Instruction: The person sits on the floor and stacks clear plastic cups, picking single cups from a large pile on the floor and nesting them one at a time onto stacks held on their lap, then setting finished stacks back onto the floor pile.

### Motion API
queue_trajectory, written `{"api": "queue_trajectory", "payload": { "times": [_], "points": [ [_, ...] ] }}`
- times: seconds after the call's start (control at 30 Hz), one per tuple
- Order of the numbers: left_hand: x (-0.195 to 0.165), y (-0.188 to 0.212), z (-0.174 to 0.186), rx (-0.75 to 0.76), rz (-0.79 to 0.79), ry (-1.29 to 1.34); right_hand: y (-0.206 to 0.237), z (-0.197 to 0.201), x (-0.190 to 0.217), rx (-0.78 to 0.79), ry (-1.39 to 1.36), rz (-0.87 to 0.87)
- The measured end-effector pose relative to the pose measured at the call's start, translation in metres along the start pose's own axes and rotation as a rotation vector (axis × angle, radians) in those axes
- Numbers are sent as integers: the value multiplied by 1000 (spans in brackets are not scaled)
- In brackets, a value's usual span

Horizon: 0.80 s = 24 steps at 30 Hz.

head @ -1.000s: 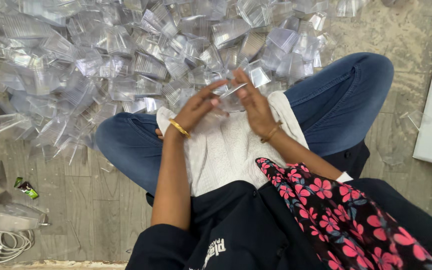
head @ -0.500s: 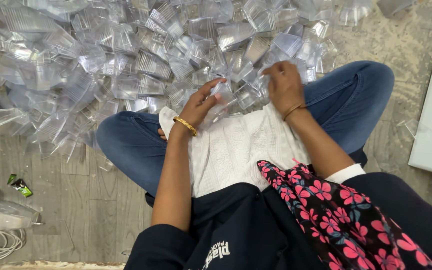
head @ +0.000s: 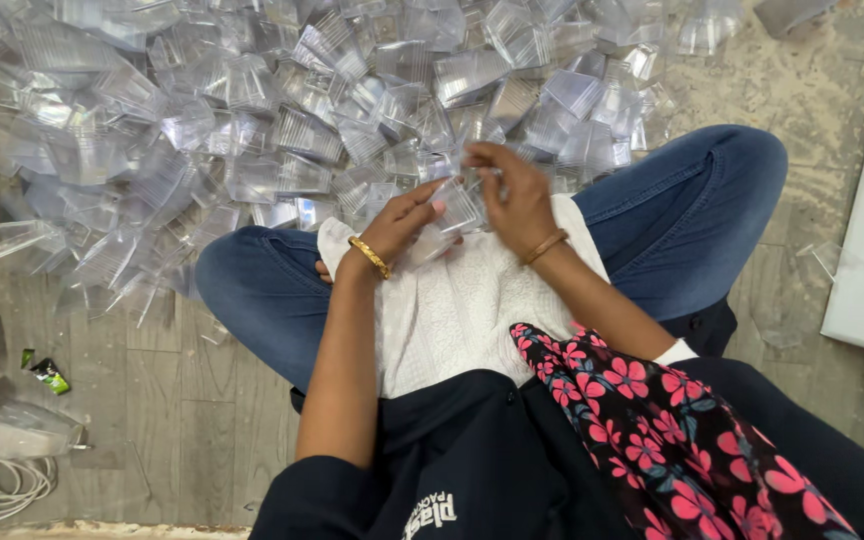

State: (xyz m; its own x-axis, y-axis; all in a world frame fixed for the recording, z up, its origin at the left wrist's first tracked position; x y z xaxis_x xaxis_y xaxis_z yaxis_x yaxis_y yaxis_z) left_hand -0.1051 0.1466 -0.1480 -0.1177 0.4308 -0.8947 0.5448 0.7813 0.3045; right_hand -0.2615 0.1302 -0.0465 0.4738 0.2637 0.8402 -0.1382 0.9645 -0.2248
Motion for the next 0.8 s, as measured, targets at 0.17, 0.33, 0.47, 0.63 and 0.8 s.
{"api": "queue_trajectory", "payload": {
  "times": [0.17,0.33,0.47,0.63,0.8],
  "points": [
    [-5,-4,11,-95,-45,95,14,7,-65,373,734,-324],
    [-2,-9,10,-91,-94,27,21,-10,-91,482,698,-342],
    [-4,-10,14,-125,-162,-124,26,-22,-111,637,808,-414],
    [2,-14,14,-132,-135,-87,19,4,-109,316,681,-352],
    [3,-14,22,-232,-56,-308,18,28,-107,128,470,-425]
  ]
}}
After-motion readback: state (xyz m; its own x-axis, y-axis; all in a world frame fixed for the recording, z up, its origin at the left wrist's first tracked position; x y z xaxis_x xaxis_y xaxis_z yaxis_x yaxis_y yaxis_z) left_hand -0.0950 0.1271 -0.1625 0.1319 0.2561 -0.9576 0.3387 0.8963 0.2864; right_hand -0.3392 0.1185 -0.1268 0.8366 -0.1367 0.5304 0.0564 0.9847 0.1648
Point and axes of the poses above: each hand's wrist, its own y-axis away from the middle knuckle, its own z-axis out of the back of the hand, x = y × z, the point moved 9 cm from there along -y, towards the middle knuckle
